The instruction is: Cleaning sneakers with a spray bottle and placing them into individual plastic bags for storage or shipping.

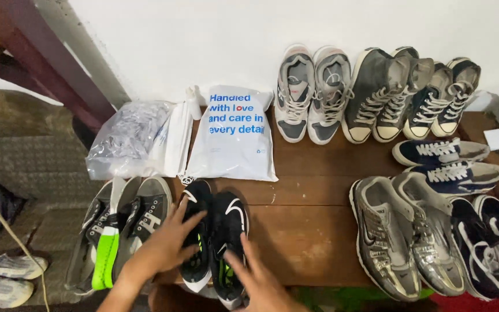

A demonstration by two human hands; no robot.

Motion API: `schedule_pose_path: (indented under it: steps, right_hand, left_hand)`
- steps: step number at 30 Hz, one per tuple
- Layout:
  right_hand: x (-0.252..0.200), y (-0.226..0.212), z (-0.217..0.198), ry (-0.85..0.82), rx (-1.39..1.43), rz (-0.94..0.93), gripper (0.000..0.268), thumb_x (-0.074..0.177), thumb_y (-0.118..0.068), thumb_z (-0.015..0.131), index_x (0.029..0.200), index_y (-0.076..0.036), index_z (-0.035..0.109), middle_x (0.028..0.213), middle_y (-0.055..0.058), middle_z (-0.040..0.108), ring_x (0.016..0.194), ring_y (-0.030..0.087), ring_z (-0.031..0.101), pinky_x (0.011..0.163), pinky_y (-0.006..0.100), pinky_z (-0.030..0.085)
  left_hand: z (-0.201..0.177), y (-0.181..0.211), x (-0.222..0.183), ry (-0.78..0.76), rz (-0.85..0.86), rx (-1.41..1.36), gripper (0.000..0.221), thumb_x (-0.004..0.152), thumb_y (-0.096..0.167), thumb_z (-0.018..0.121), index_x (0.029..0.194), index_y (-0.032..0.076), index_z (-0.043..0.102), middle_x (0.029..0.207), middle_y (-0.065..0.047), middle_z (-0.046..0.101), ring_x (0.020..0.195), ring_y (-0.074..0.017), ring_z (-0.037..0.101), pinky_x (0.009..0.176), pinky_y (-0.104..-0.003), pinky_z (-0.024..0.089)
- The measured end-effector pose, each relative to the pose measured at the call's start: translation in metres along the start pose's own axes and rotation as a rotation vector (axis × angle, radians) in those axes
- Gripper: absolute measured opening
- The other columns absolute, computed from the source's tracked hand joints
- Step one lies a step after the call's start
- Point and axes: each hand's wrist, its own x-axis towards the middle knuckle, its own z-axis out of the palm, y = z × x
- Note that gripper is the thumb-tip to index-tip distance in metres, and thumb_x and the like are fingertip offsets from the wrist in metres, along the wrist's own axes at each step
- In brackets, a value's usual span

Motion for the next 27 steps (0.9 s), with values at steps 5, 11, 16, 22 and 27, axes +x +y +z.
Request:
schedule_pose_path:
  steps: [5, 11, 16, 22, 27]
  right_hand:
    - [0.003, -0.007, 0.024, 0.186, -0.087, -0.176, 0.096, 0.089, -0.026, 0.089, 0.160, -0.008, 0.026, 0.164, 0.025, -0.021, 0.153, 0.053, -0.001, 0.115, 0.065, 0.029]
    - [0.021, 0.002, 0.029, 0.390, -0.116, -0.163, 0.080, 0.097, -0.027, 0.075, 0.157, 0.000, 0.029, 0.168, 0.023, 0.001, 0.154, 0.047, 0.013, 0.118, 0.058, 0.028]
    - [0.016, 0.004, 0.027, 0.511, -0.185, -0.252, 0.071, 0.094, -0.024, 0.072, 0.150, 0.005, 0.039, 0.165, 0.029, 0.019, 0.151, 0.050, 0.024, 0.121, 0.055, 0.027]
    - [-0.049, 0.022, -0.067, 0.468, -0.040, -0.229, 0.091, 0.089, -0.040, 0.074, 0.158, -0.004, 0.028, 0.168, 0.026, 0.019, 0.157, 0.043, 0.014, 0.124, 0.058, 0.008]
    - [-0.099, 0.178, -0.246, 0.936, -0.664, 0.358, 0.062, 0.097, -0.041, 0.059, 0.137, 0.006, 0.051, 0.131, 0.031, 0.055, 0.120, 0.049, 0.051, 0.103, 0.058, 0.039]
  left_hand:
    - [0.032, -0.017, -0.004, 0.136, 0.035, -0.237, 0.100, 0.073, -0.016, 0.062, 0.157, 0.030, 0.030, 0.171, -0.017, -0.006, 0.150, -0.0412, 0.020, 0.110, -0.047, 0.039]
    - [0.069, -0.040, 0.010, 0.329, -0.040, -0.239, 0.085, 0.068, -0.013, 0.060, 0.145, 0.017, 0.043, 0.172, -0.019, 0.000, 0.149, -0.0408, 0.030, 0.105, -0.044, 0.044]
    - [0.094, -0.042, 0.019, 0.490, -0.096, -0.241, 0.084, 0.071, 0.003, 0.062, 0.150, 0.011, 0.037, 0.167, -0.035, 0.006, 0.121, -0.0597, 0.053, 0.095, -0.054, 0.048]
    - [0.090, -0.061, 0.017, 0.413, -0.087, -0.306, 0.099, 0.077, -0.001, 0.064, 0.162, 0.028, 0.022, 0.170, -0.030, -0.006, 0.153, -0.0496, 0.015, 0.112, -0.049, 0.033]
    - [0.068, 0.008, -0.031, 0.883, 0.074, -0.177, 0.082, 0.084, 0.016, 0.065, 0.158, 0.004, 0.032, 0.164, -0.040, 0.016, 0.151, -0.0549, 0.020, 0.115, -0.055, 0.028]
